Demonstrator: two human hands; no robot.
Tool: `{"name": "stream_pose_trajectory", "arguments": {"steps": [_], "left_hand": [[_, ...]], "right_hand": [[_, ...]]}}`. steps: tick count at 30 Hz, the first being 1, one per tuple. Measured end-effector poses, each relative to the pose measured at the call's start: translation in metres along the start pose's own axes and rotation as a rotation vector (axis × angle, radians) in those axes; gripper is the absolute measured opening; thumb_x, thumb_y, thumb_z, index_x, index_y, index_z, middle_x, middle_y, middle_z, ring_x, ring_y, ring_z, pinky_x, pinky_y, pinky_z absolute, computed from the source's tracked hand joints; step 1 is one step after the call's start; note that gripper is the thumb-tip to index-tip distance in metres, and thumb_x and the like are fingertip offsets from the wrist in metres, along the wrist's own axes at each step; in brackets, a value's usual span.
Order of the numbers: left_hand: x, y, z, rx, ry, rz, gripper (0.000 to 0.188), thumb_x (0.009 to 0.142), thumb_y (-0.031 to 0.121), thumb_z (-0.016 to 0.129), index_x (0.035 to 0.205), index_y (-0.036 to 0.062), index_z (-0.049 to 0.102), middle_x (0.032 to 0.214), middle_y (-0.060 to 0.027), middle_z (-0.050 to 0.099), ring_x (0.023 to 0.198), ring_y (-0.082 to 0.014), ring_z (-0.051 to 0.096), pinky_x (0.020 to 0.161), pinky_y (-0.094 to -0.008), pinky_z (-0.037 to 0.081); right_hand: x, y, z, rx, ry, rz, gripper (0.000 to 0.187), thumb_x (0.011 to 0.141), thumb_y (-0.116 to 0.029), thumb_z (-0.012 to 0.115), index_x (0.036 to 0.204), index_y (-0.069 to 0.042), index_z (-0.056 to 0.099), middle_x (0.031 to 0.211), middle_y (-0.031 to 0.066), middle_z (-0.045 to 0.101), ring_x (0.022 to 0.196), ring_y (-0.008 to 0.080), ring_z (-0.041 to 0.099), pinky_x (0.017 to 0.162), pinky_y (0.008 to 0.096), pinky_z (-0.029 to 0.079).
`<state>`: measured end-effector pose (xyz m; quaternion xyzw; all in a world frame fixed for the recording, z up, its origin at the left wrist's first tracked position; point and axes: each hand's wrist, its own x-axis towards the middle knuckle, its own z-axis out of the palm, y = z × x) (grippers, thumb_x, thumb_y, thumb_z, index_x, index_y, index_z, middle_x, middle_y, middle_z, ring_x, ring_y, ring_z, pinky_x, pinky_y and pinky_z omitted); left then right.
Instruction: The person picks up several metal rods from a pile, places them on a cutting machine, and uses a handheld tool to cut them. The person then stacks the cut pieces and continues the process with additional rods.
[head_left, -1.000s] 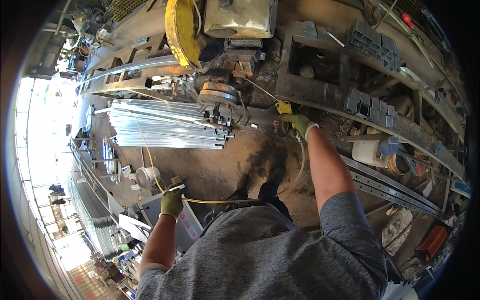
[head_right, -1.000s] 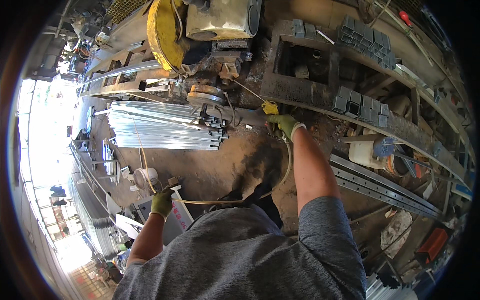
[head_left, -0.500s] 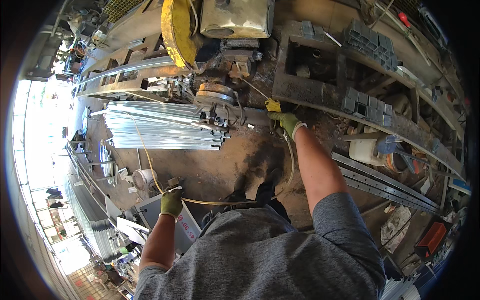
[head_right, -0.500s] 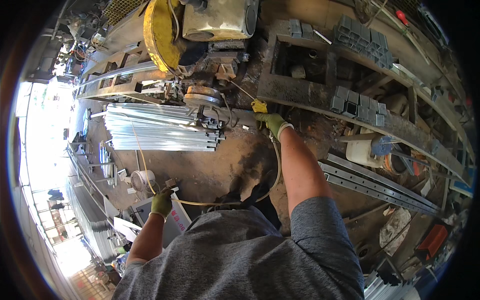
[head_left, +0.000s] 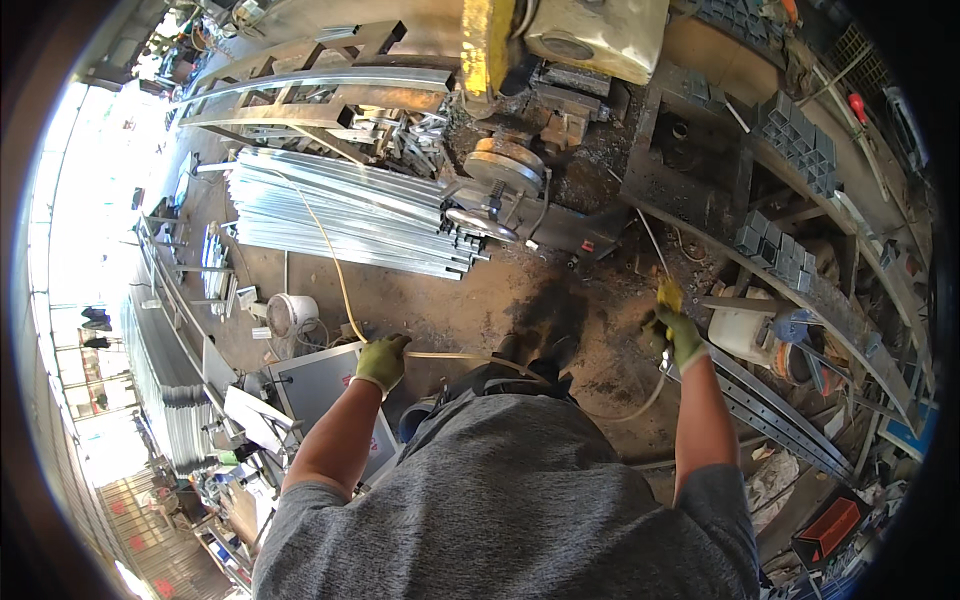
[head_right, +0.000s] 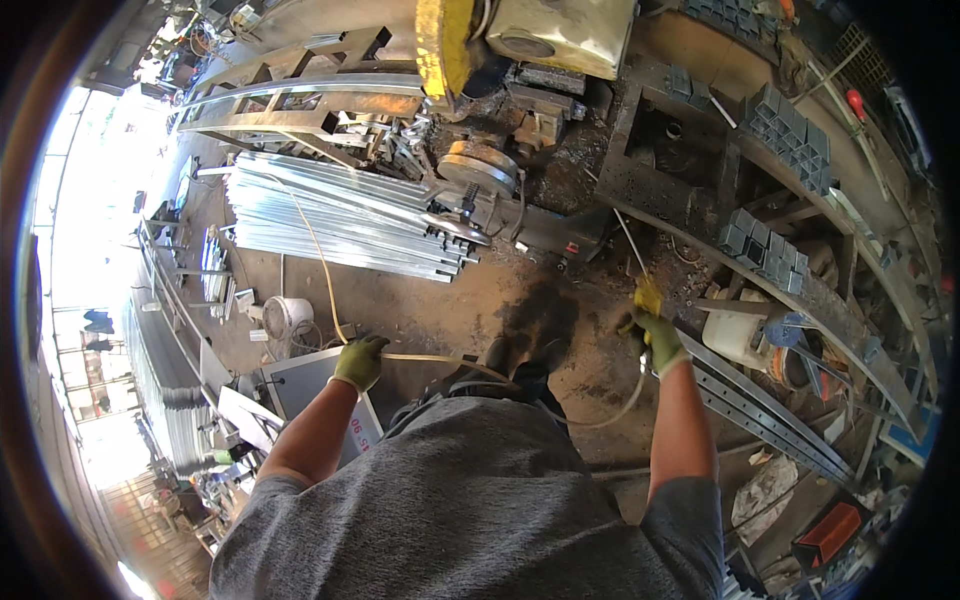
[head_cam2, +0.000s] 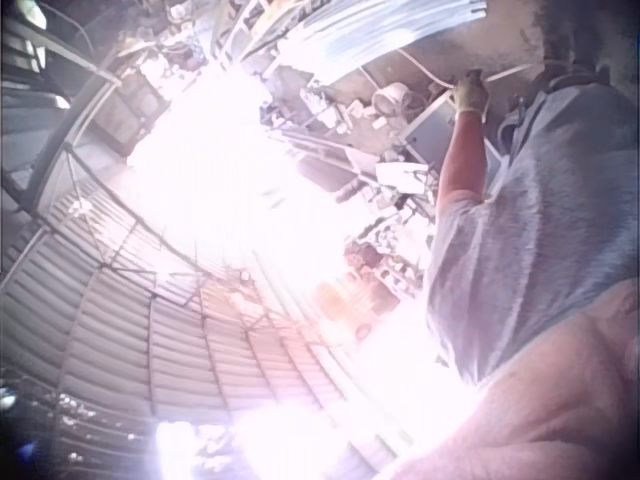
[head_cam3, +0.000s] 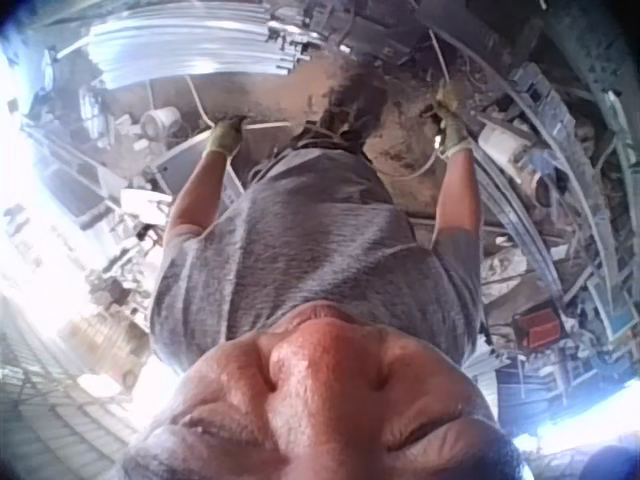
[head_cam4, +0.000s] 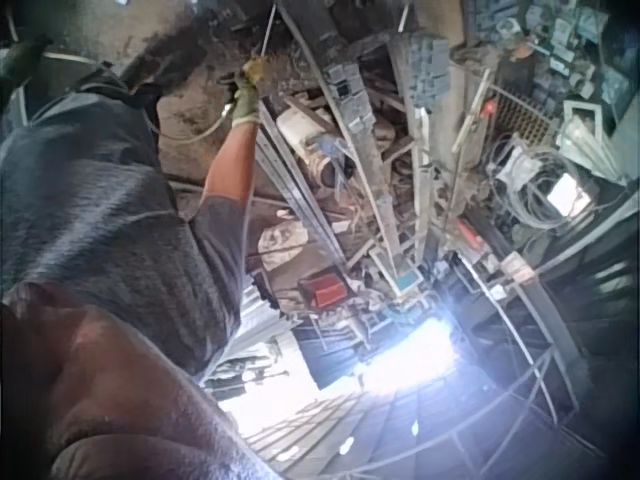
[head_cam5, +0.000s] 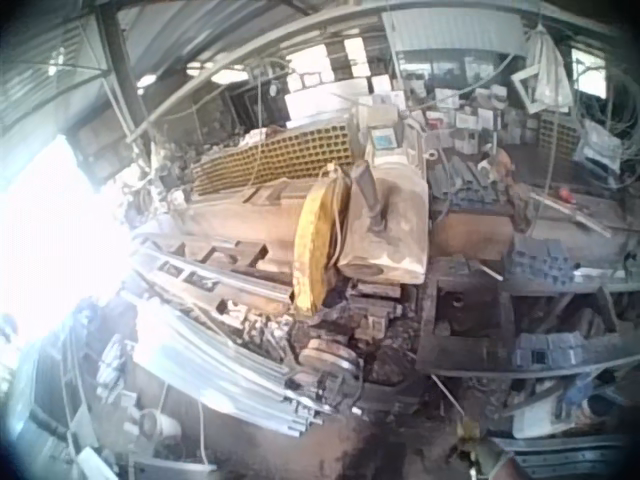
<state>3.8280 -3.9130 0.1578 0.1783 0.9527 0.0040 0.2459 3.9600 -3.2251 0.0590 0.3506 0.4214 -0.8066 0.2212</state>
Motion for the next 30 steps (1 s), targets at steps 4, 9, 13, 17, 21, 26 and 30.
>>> {"name": "stream_pose_trajectory", "arguments": {"steps": [4,9,13,17,21,26,30], "left_hand": [[0.023,-0.015,0.005,-0.006,-0.133,-0.025,0.041,0.109,0.016,0.061,0.143,0.0184,0.083,0.142,-0.0147,0.083,0.124,-0.0418,0.080,0.108,-0.0574,0.062],[0.055,-0.020,0.011,-0.018,-0.127,0.162,0.042,0.110,0.014,0.058,0.145,0.0185,0.081,0.143,-0.0151,0.083,0.120,-0.0447,0.081,0.104,-0.0581,0.064],[0.070,-0.022,0.016,-0.068,-0.138,0.225,0.042,0.111,0.016,0.059,0.145,0.0197,0.081,0.144,-0.0153,0.082,0.121,-0.0456,0.081,0.102,-0.0568,0.065],[0.074,-0.022,0.015,-0.083,-0.120,0.220,0.043,0.110,0.015,0.060,0.147,0.0194,0.081,0.146,-0.0154,0.082,0.122,-0.0453,0.081,0.104,-0.0556,0.065],[0.067,-0.007,0.008,-0.046,-0.096,0.142,0.045,0.107,0.014,0.061,0.147,0.0184,0.081,0.147,-0.0144,0.082,0.122,-0.0448,0.081,0.106,-0.0547,0.065],[0.055,0.033,0.000,-0.067,0.001,0.045,0.044,0.105,0.012,0.062,0.142,0.0183,0.084,0.144,-0.0129,0.083,0.121,-0.0434,0.081,0.106,-0.0548,0.064],[0.041,0.074,0.002,0.018,0.024,0.027,0.042,0.102,0.011,0.065,0.137,0.0191,0.087,0.141,-0.0116,0.085,0.120,-0.0423,0.081,0.106,-0.0547,0.063]], "right_hand": [[-0.065,0.048,0.005,0.103,0.125,-0.049,0.033,0.115,-0.036,0.080,0.111,-0.004,0.082,0.094,0.0111,0.086,0.058,0.0136,0.067,0.050,0.0305,0.048],[-0.155,0.038,0.040,0.158,0.079,0.022,0.033,0.115,-0.034,0.079,0.109,-0.002,0.081,0.090,0.0151,0.085,0.041,0.0137,0.053,0.041,0.0315,0.038],[-0.176,-0.014,0.089,0.012,0.259,-0.177,0.026,0.110,-0.028,0.078,0.107,-0.003,0.080,0.089,0.0137,0.084,0.045,0.0104,0.055,0.041,0.0270,0.036],[-0.151,-0.078,0.135,-0.354,0.438,-0.249,0.031,0.108,-0.034,0.081,0.107,-0.003,0.082,0.085,0.0078,0.080,0.051,0.0128,0.061,0.048,0.0310,0.044],[-0.090,-0.151,0.149,-0.655,0.483,-0.358,0.043,0.110,-0.044,0.080,0.104,-0.002,0.086,0.085,0.0090,0.080,0.064,0.0199,0.072,0.066,0.0412,0.056],[-0.026,-0.217,0.136,-0.646,0.340,-0.403,0.041,0.109,-0.040,0.082,0.095,-0.001,0.083,0.073,0.0075,0.076,0.054,0.0159,0.067,0.057,0.0366,0.054],[-0.002,-0.252,0.107,-0.695,0.277,-0.336,0.038,0.107,-0.037,0.083,0.094,-0.001,0.082,0.074,0.0078,0.077,0.054,0.0160,0.068,0.056,0.0371,0.055]]}}
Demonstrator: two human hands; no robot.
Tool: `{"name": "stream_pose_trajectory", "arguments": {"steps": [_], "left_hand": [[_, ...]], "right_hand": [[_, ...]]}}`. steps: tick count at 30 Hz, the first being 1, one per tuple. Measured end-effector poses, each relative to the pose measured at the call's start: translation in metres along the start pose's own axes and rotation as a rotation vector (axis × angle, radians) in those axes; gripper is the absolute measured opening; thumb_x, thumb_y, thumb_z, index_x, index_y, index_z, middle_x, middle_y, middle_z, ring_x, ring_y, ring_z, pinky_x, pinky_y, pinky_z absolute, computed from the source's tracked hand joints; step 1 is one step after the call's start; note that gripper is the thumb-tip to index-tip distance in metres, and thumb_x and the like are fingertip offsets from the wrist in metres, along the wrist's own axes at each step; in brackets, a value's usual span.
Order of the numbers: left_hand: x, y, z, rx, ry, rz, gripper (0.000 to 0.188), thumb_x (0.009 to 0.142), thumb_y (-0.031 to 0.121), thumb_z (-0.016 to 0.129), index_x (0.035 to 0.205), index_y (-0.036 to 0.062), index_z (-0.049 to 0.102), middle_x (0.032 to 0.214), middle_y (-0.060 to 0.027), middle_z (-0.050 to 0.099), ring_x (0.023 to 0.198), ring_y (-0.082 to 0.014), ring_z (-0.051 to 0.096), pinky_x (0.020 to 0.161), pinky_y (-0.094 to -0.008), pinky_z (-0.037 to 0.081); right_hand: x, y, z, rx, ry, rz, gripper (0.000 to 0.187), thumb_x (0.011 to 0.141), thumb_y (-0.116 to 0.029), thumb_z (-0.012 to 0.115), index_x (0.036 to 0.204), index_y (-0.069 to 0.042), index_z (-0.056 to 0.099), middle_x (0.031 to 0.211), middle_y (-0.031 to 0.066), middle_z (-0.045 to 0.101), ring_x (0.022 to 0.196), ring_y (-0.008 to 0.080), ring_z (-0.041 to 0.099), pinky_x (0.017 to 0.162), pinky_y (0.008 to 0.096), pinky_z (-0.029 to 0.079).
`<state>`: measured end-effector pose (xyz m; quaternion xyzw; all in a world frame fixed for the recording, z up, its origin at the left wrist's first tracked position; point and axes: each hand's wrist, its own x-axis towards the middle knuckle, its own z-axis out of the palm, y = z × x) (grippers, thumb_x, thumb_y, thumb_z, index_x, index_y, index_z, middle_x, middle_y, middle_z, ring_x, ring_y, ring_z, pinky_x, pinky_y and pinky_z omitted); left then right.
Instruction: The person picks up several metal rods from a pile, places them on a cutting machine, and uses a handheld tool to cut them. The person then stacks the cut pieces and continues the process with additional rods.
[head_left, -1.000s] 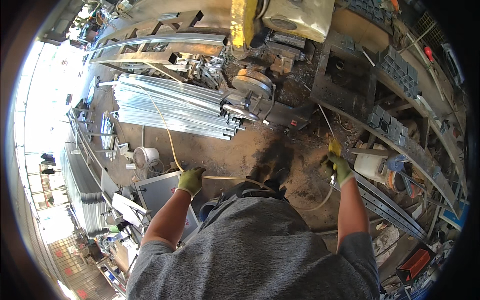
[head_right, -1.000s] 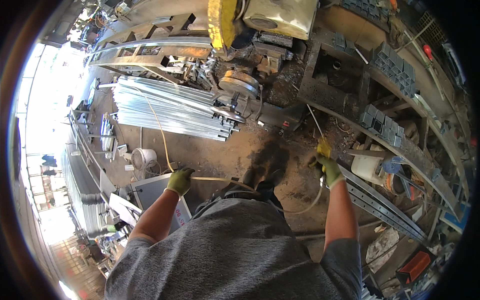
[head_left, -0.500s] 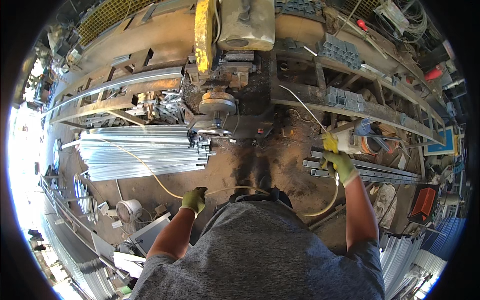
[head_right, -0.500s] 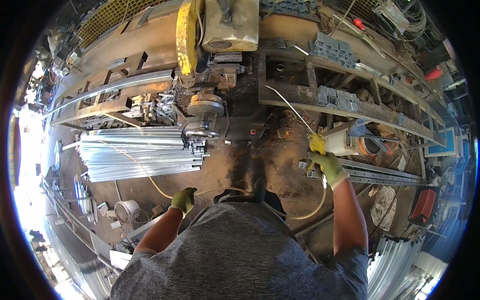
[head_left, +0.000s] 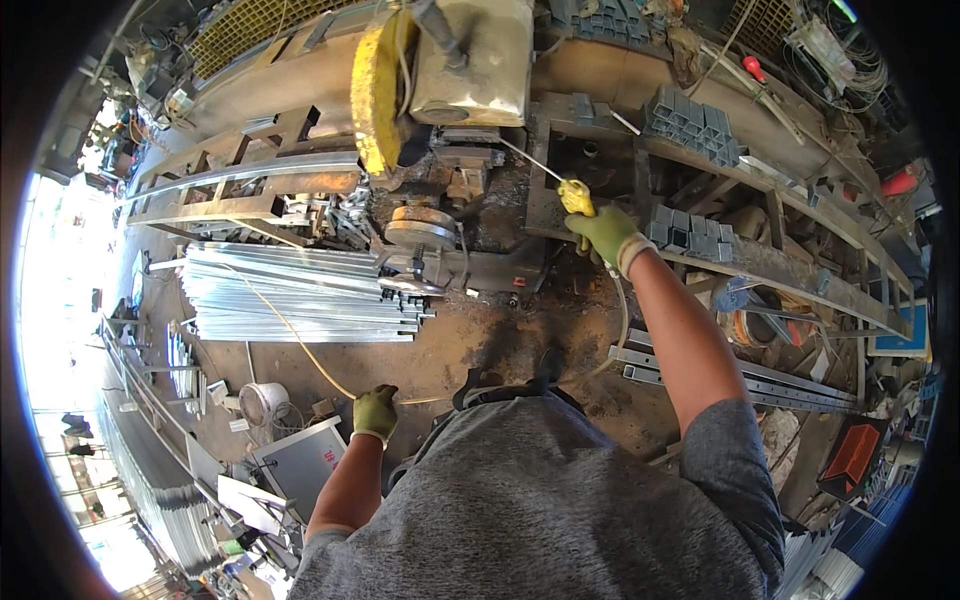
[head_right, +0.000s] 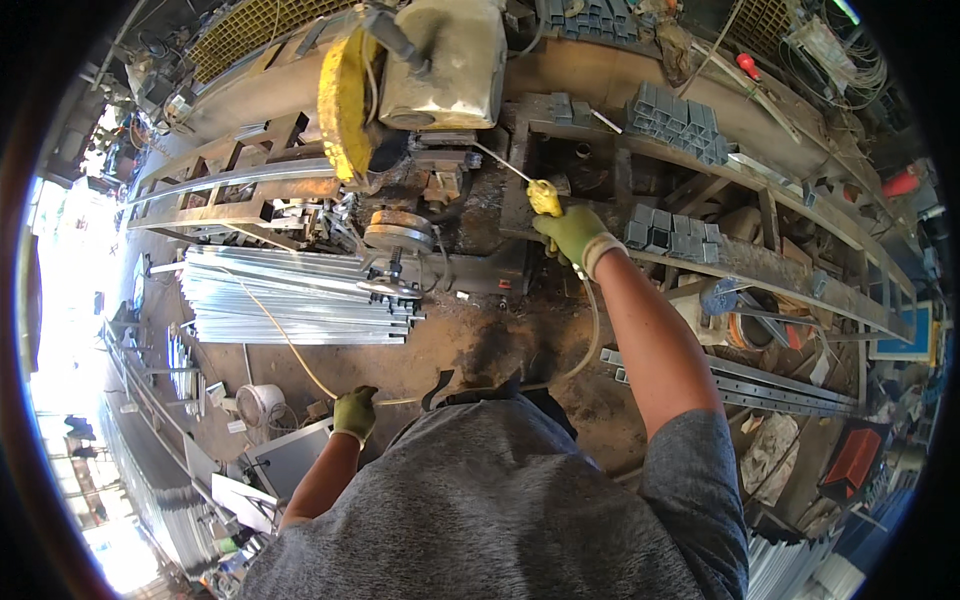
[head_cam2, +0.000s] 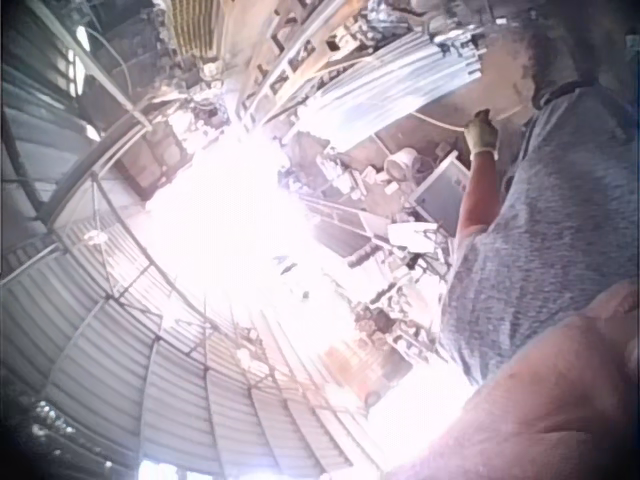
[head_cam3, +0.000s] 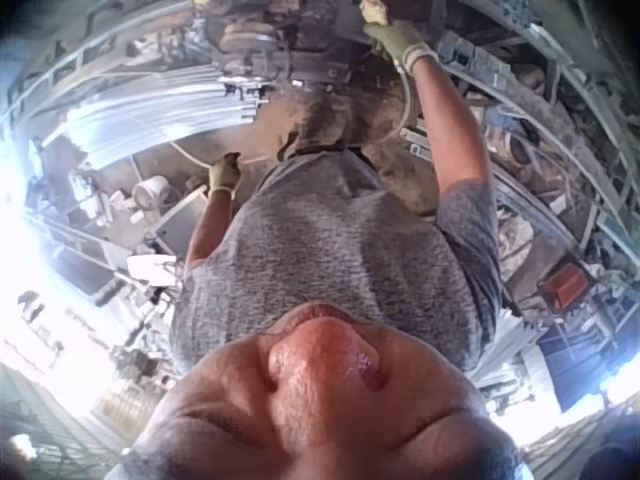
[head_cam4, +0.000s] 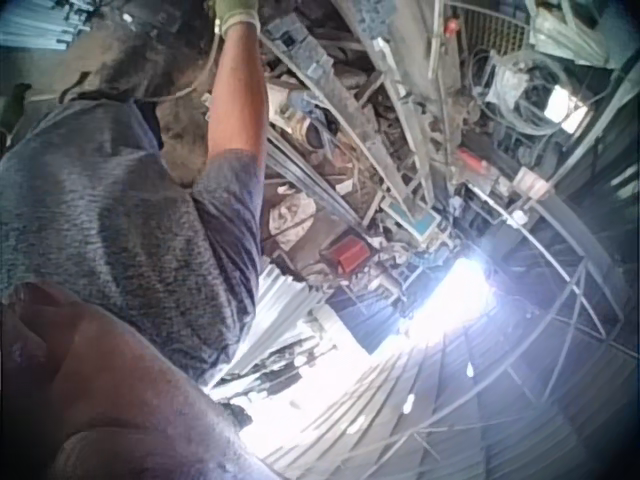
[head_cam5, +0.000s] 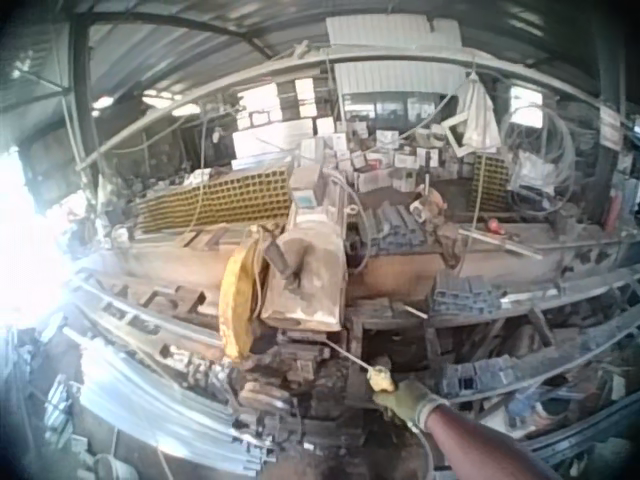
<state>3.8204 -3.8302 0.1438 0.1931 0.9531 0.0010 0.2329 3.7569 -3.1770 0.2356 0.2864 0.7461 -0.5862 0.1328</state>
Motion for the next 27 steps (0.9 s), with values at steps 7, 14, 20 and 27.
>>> {"name": "stream_pose_trajectory", "arguments": {"steps": [7,14,20,27], "left_hand": [[0.001,0.049,-0.004,0.001,0.218,-0.007,0.035,0.097,0.006,0.069,0.123,0.0154,0.090,0.127,-0.0136,0.087,0.112,-0.0439,0.080,0.105,-0.0552,0.062],[0.008,0.078,-0.011,0.047,0.182,-0.072,0.039,0.095,0.006,0.070,0.130,0.0158,0.087,0.136,-0.0121,0.085,0.127,-0.0418,0.076,0.116,-0.0547,0.056],[0.026,0.106,-0.001,0.076,0.100,-0.041,0.044,0.095,0.010,0.073,0.135,0.0215,0.085,0.144,-0.0077,0.082,0.131,-0.0401,0.075,0.120,-0.0596,0.052],[0.032,0.125,-0.017,0.117,0.239,0.025,0.039,0.095,0.008,0.072,0.130,0.0181,0.086,0.141,-0.0092,0.083,0.136,-0.0376,0.073,0.121,-0.0574,0.051]], "right_hand": [[0.060,0.003,-0.016,-0.528,0.002,-0.141,0.061,0.103,-0.058,0.076,0.114,0.001,0.087,0.100,0.0245,0.086,0.105,0.0429,0.084,0.099,0.0528,0.063],[0.034,0.031,-0.106,-0.082,-0.120,0.042,0.036,0.108,-0.037,0.081,0.101,-0.001,0.083,0.080,0.0111,0.080,0.065,0.0198,0.076,0.062,0.0402,0.060],[0.034,0.036,-0.139,-0.100,-0.239,0.088,0.036,0.109,-0.037,0.080,0.104,-0.002,0.081,0.077,0.0078,0.077,0.058,0.0188,0.069,0.057,0.0383,0.056],[0.040,0.026,-0.133,-0.158,-0.221,0.055,0.044,0.108,-0.041,0.082,0.086,-0.003,0.079,0.072,0.0082,0.075,0.057,0.0185,0.067,0.057,0.0401,0.054]]}}
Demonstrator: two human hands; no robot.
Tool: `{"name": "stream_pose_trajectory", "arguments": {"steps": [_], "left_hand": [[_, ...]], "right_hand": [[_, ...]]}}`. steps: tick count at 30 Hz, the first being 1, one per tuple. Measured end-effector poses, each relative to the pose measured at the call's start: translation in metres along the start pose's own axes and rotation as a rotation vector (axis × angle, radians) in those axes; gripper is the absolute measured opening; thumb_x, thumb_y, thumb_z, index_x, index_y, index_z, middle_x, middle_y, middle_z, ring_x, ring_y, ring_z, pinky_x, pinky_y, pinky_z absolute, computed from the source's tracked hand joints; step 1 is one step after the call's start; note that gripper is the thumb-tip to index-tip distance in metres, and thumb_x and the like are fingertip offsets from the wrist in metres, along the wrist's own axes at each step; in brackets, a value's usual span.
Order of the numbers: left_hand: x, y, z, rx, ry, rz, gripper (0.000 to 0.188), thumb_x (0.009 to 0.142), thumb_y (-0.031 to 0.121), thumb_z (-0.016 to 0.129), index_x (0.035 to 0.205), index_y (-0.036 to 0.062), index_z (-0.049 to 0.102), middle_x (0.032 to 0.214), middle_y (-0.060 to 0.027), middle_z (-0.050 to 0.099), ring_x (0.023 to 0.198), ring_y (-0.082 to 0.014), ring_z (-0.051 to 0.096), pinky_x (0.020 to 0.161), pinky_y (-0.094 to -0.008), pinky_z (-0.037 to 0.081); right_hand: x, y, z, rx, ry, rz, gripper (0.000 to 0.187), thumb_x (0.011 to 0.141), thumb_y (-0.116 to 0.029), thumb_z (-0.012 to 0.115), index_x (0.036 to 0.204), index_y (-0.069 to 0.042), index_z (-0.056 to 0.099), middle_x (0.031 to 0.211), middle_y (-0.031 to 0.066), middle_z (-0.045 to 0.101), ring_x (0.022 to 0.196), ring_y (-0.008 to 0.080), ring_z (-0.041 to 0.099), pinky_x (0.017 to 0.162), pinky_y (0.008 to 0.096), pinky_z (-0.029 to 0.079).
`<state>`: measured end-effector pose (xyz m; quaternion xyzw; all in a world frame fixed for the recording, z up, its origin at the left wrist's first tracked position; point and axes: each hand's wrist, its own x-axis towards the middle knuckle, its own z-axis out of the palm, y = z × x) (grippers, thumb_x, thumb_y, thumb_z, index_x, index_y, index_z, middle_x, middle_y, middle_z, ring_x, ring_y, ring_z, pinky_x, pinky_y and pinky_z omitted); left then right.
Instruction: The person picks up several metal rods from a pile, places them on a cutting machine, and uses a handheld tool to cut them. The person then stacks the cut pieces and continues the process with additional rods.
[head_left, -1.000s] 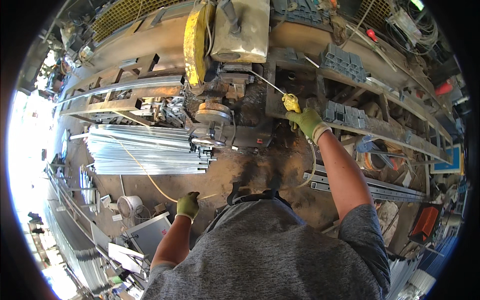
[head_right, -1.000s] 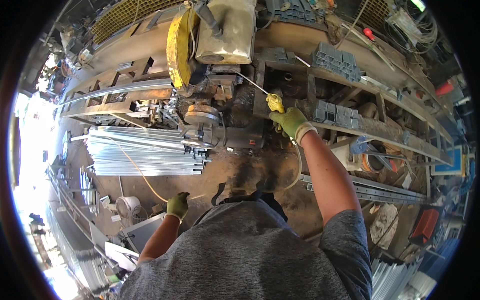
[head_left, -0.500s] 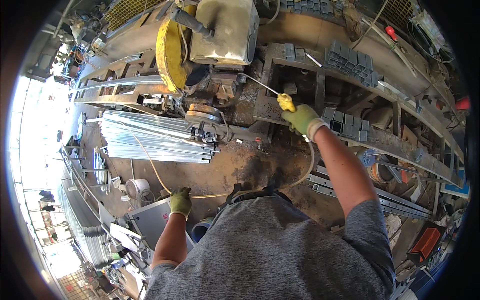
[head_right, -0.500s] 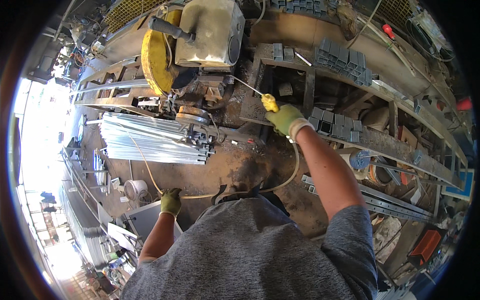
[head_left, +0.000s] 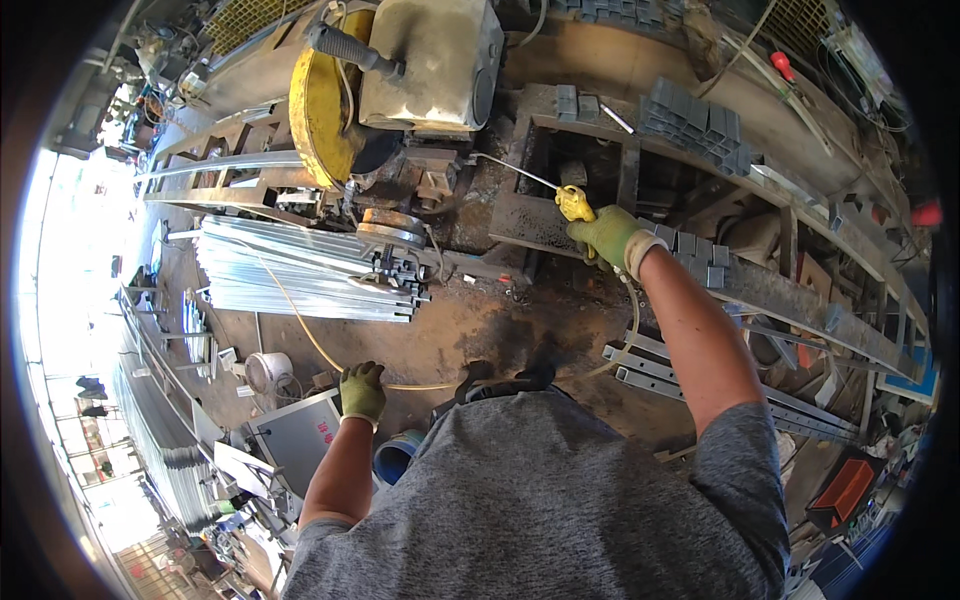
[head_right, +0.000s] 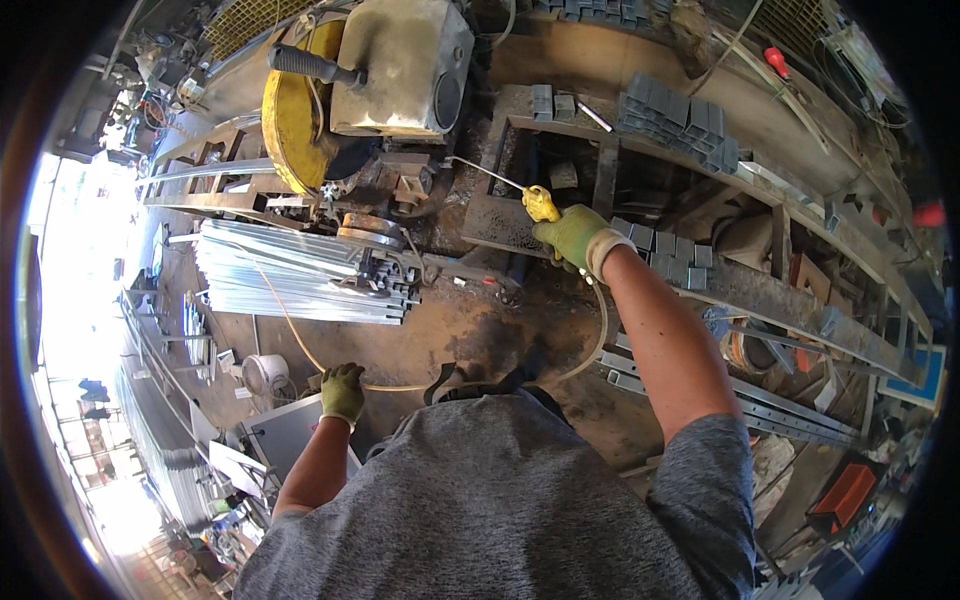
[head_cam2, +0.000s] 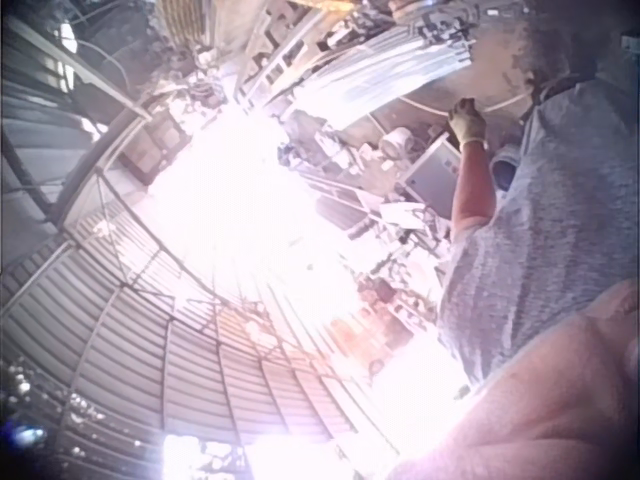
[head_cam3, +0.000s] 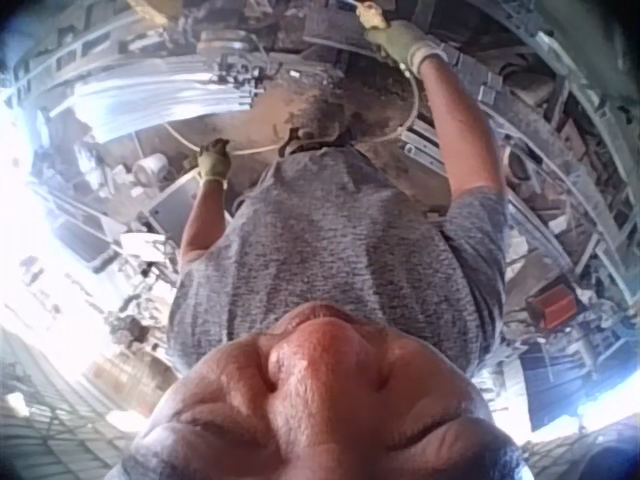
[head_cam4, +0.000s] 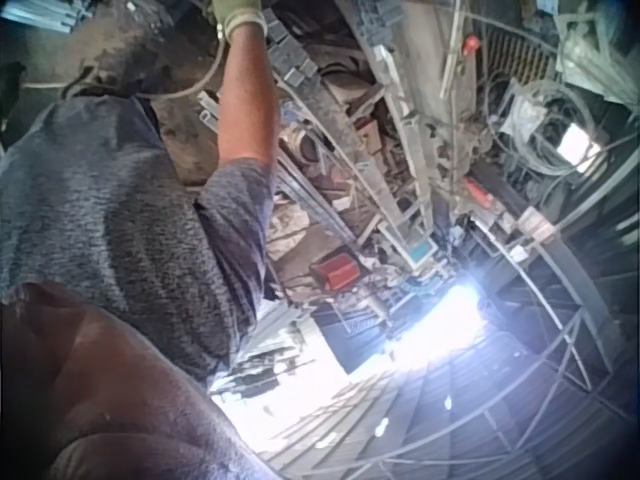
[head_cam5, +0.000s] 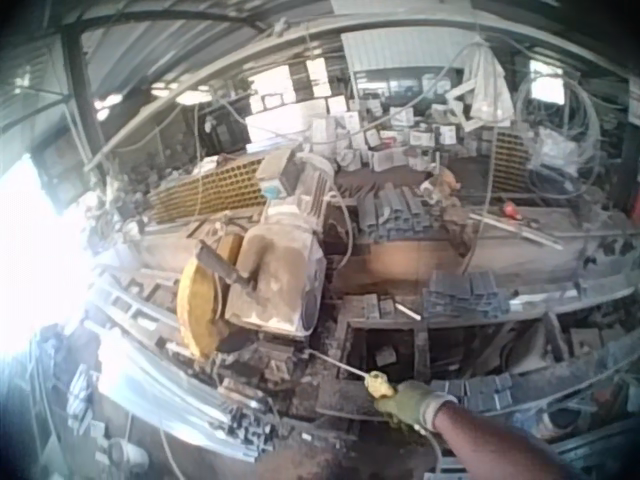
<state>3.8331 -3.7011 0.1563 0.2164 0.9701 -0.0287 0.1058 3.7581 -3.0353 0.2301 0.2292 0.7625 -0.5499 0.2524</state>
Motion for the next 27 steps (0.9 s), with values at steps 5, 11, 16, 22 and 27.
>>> {"name": "stream_pose_trajectory", "arguments": {"steps": [5,11,16,22,27], "left_hand": [[-0.005,-0.002,-0.003,0.009,0.033,-0.028,0.038,0.095,0.008,0.072,0.129,0.0175,0.086,0.141,-0.0095,0.083,0.136,-0.0372,0.073,0.120,-0.0568,0.052],[-0.023,-0.007,0.008,-0.048,-0.035,-0.107,0.039,0.094,0.012,0.074,0.130,0.0202,0.086,0.142,-0.0076,0.082,0.138,-0.0363,0.072,0.121,-0.0572,0.051],[-0.027,-0.004,0.006,-0.043,0.043,-0.057,0.034,0.097,0.007,0.072,0.125,0.0168,0.088,0.135,-0.0099,0.085,0.130,-0.0395,0.074,0.117,-0.0552,0.054],[-0.025,-0.004,0.002,-0.033,0.054,-0.050,0.033,0.098,0.007,0.071,0.125,0.0167,0.088,0.135,-0.0103,0.084,0.130,-0.0398,0.074,0.116,-0.0553,0.055],[-0.029,-0.009,0.002,-0.035,0.023,-0.060,0.040,0.092,0.010,0.073,0.129,0.0193,0.086,0.140,-0.0073,0.082,0.136,-0.0372,0.072,0.119,-0.0563,0.052]], "right_hand": [[0.012,-0.005,-0.002,0.110,-0.035,0.007,0.039,0.106,-0.036,0.084,0.086,-0.004,0.078,0.071,0.0083,0.073,0.055,0.0188,0.065,0.055,0.0382,0.049],[0.010,0.006,-0.004,0.164,-0.064,0.037,0.040,0.105,-0.036,0.085,0.086,-0.002,0.078,0.073,0.0101,0.074,0.055,0.0192,0.065,0.054,0.0375,0.050],[0.003,0.006,-0.002,0.122,-0.057,0.048,0.040,0.104,-0.036,0.086,0.088,0.000,0.080,0.074,0.0101,0.075,0.056,0.0201,0.067,0.054,0.0377,0.052],[-0.005,-0.012,0.006,0.040,-0.023,-0.034,0.043,0.104,-0.041,0.081,0.087,-0.001,0.080,0.073,0.0103,0.076,0.056,0.0204,0.068,0.059,0.0395,0.055],[0.023,-0.040,0.018,-0.035,-0.058,-0.117,0.043,0.101,-0.040,0.083,0.086,0.000,0.081,0.076,0.0114,0.077,0.061,0.0225,0.070,0.062,0.0430,0.055]]}}
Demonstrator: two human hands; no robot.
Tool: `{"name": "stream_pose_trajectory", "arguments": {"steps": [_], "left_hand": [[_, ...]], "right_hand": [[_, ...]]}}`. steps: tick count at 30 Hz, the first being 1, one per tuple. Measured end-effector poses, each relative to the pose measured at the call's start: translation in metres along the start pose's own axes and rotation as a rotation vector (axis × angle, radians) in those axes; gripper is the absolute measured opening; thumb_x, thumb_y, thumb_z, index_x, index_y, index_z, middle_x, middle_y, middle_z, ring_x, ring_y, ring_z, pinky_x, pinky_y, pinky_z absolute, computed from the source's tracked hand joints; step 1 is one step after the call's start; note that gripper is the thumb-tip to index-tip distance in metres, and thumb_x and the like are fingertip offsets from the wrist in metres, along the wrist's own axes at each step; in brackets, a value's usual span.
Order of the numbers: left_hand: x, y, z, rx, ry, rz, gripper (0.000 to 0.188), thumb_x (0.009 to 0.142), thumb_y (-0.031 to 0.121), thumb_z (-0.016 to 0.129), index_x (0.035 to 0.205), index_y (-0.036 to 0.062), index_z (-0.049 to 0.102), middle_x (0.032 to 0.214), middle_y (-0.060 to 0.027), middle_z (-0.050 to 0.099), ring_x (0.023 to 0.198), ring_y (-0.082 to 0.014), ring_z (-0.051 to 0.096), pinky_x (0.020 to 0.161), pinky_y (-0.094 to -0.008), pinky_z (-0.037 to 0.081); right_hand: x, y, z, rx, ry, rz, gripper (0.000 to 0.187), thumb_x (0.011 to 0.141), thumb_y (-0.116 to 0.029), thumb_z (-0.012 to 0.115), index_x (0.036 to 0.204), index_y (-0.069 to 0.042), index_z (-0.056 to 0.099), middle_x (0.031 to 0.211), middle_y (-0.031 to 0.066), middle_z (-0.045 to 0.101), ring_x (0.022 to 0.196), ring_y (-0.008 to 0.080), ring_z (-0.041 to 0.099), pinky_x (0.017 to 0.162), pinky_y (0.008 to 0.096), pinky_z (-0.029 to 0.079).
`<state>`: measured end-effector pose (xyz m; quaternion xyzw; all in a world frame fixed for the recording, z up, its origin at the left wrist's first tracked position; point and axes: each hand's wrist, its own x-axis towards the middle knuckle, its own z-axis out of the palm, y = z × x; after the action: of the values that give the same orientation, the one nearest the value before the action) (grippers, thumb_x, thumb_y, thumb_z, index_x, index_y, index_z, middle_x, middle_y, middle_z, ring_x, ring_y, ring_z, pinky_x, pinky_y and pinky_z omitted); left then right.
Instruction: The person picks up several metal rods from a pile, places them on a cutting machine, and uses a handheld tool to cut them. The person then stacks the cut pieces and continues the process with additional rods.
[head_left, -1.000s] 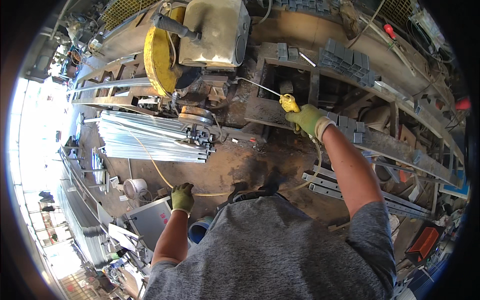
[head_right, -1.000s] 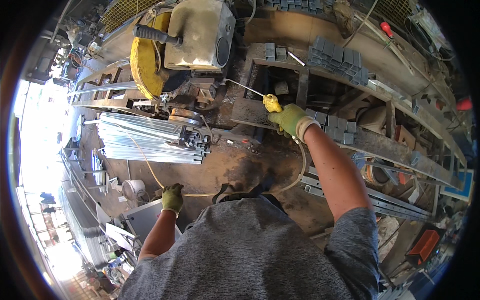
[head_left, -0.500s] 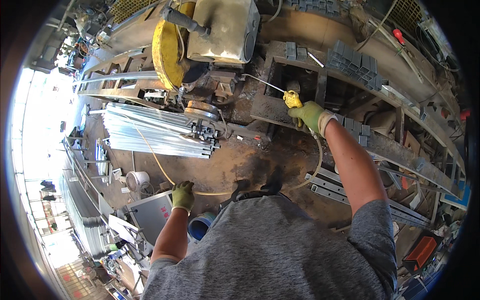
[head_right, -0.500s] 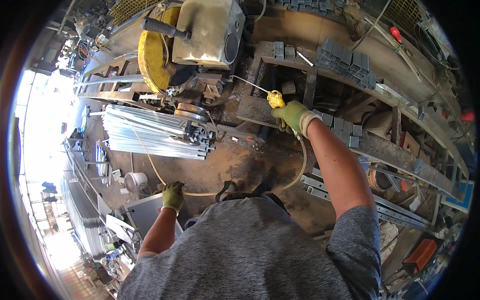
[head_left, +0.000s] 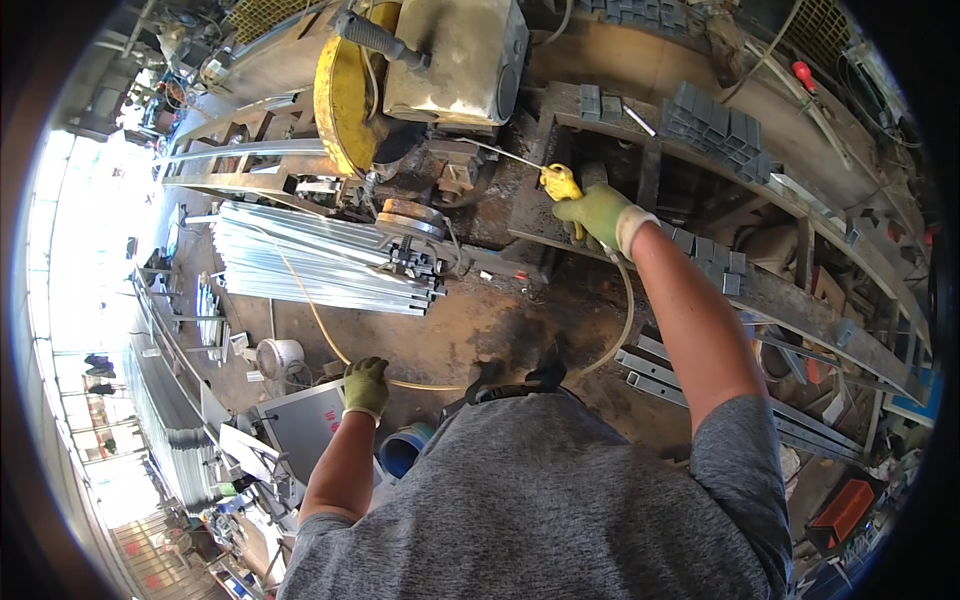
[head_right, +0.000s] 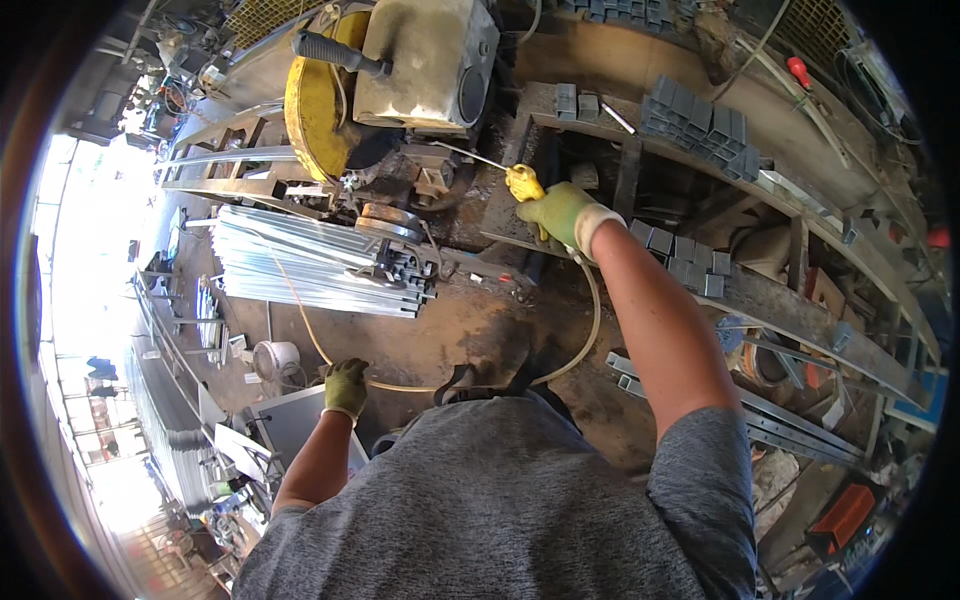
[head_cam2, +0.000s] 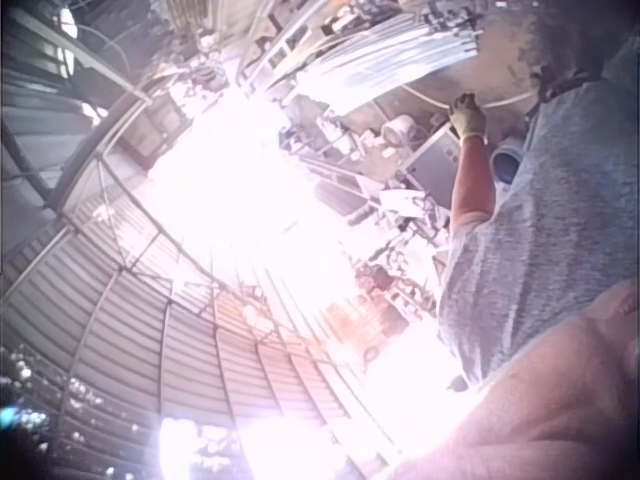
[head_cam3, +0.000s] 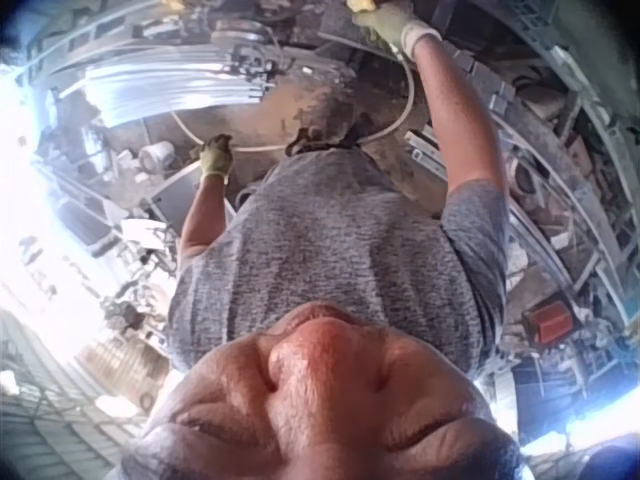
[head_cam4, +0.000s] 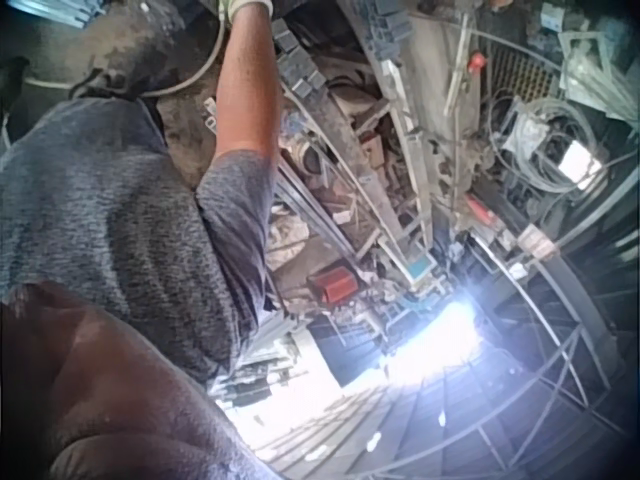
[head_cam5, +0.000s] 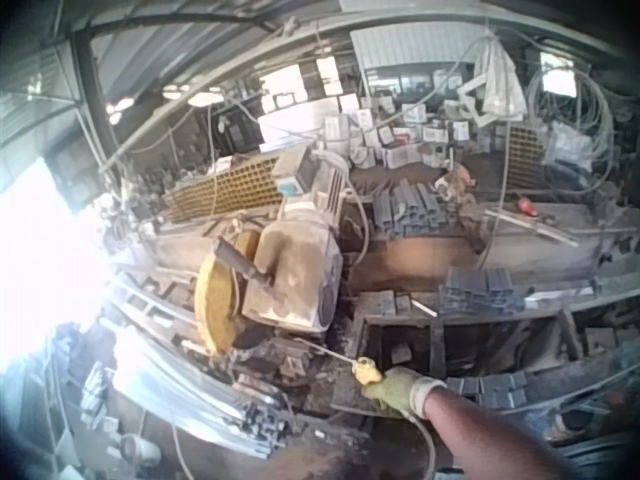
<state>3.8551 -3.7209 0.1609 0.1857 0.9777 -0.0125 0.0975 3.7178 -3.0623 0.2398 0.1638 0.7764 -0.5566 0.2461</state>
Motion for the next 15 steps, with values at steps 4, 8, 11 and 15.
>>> {"name": "stream_pose_trajectory", "arguments": {"steps": [4,8,11,15], "left_hand": [[0.000,-0.002,-0.006,0.023,0.016,0.010,0.040,0.092,0.010,0.074,0.129,0.0197,0.086,0.141,-0.0071,0.082,0.135,-0.0374,0.072,0.119,-0.0564,0.052],[-0.004,-0.001,-0.010,-0.001,0.040,-0.032,0.038,0.090,0.003,0.073,0.123,0.0150,0.087,0.134,-0.0111,0.084,0.132,-0.0398,0.073,0.119,-0.0556,0.054],[-0.011,-0.002,-0.009,-0.036,0.069,-0.040,0.037,0.089,0.003,0.073,0.122,0.0152,0.087,0.134,-0.0108,0.084,0.132,-0.0394,0.073,0.119,-0.0555,0.054],[-0.013,-0.001,-0.001,0.002,-0.011,-0.052,0.043,0.092,0.010,0.075,0.131,0.0209,0.086,0.144,-0.0072,0.081,0.139,-0.0364,0.070,0.122,-0.0557,0.051]], "right_hand": [[0.036,-0.028,0.013,0.018,-0.035,0.004,0.045,0.101,-0.043,0.082,0.085,-0.001,0.080,0.076,0.0103,0.078,0.059,0.0225,0.068,0.062,0.0423,0.052],[0.045,-0.056,0.025,-0.140,-0.049,-0.032,0.046,0.101,-0.044,0.082,0.084,-0.002,0.080,0.073,0.0103,0.076,0.056,0.0210,0.066,0.058,0.0411,0.051],[0.028,-0.056,0.020,-0.166,-0.040,-0.100,0.046,0.102,-0.044,0.081,0.088,0.000,0.083,0.073,0.0104,0.076,0.057,0.0212,0.067,0.060,0.0416,0.054],[0.007,-0.036,0.019,-0.243,-0.025,-0.058,0.045,0.103,-0.045,0.081,0.094,-0.001,0.086,0.080,0.0133,0.081,0.064,0.0250,0.075,0.069,0.0434,0.059]]}}
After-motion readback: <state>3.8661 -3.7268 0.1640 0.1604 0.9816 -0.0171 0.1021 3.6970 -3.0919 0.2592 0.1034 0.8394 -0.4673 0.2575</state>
